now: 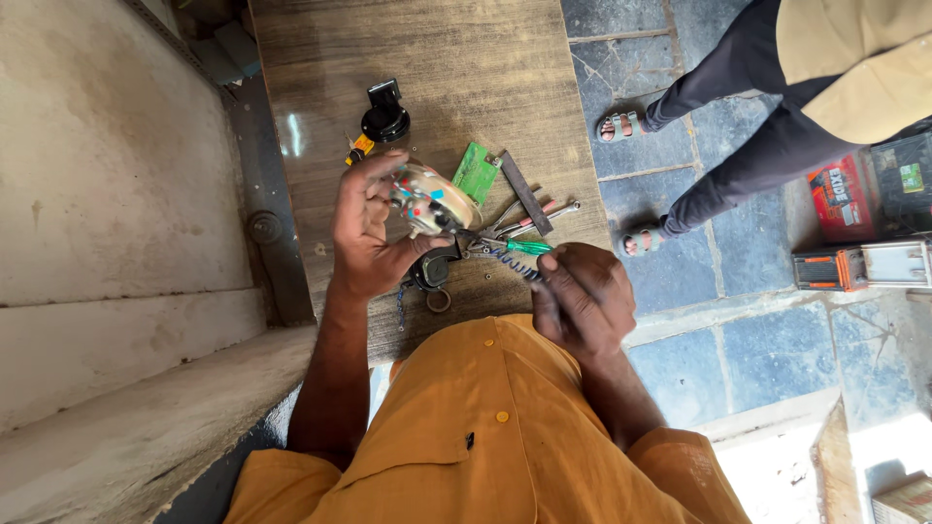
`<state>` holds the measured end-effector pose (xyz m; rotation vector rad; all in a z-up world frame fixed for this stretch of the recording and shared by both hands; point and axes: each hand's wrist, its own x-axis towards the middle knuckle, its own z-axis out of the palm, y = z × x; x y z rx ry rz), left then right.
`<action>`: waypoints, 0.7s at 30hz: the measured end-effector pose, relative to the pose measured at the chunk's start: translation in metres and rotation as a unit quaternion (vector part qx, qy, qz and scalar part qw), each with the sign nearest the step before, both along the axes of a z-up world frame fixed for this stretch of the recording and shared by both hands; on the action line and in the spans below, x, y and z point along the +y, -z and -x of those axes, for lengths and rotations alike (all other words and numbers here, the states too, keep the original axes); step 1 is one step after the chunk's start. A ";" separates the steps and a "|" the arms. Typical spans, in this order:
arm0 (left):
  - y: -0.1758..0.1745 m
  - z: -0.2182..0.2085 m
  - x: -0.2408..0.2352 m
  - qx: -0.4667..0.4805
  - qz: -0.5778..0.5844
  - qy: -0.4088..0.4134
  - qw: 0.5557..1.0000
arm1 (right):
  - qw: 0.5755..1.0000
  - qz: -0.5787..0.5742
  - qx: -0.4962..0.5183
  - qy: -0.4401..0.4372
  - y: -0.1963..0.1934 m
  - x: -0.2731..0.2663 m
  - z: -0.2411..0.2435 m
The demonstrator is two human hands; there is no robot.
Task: The person disassembles and reassembles a small electromechanical motor component, using a screwdriver to remove and replace screws, and handling internal wires and housing parts by hand.
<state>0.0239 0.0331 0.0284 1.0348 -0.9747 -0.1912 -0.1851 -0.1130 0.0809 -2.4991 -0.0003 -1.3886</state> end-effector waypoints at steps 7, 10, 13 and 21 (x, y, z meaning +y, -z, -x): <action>0.036 0.000 -0.020 0.063 -0.124 0.018 0.990 | 0.842 -0.528 -0.048 -0.100 0.083 -0.040 -0.022; 0.076 0.007 -0.042 0.136 -0.208 -0.020 0.968 | 0.718 -0.672 -0.058 -0.172 0.129 -0.065 -0.034; 0.123 0.025 -0.056 0.250 -0.376 -0.069 0.890 | 0.630 -0.753 -0.036 -0.186 0.181 -0.071 -0.038; 0.204 0.064 -0.064 0.307 -0.378 -0.086 0.869 | 0.543 -0.823 -0.019 -0.167 0.276 -0.086 -0.036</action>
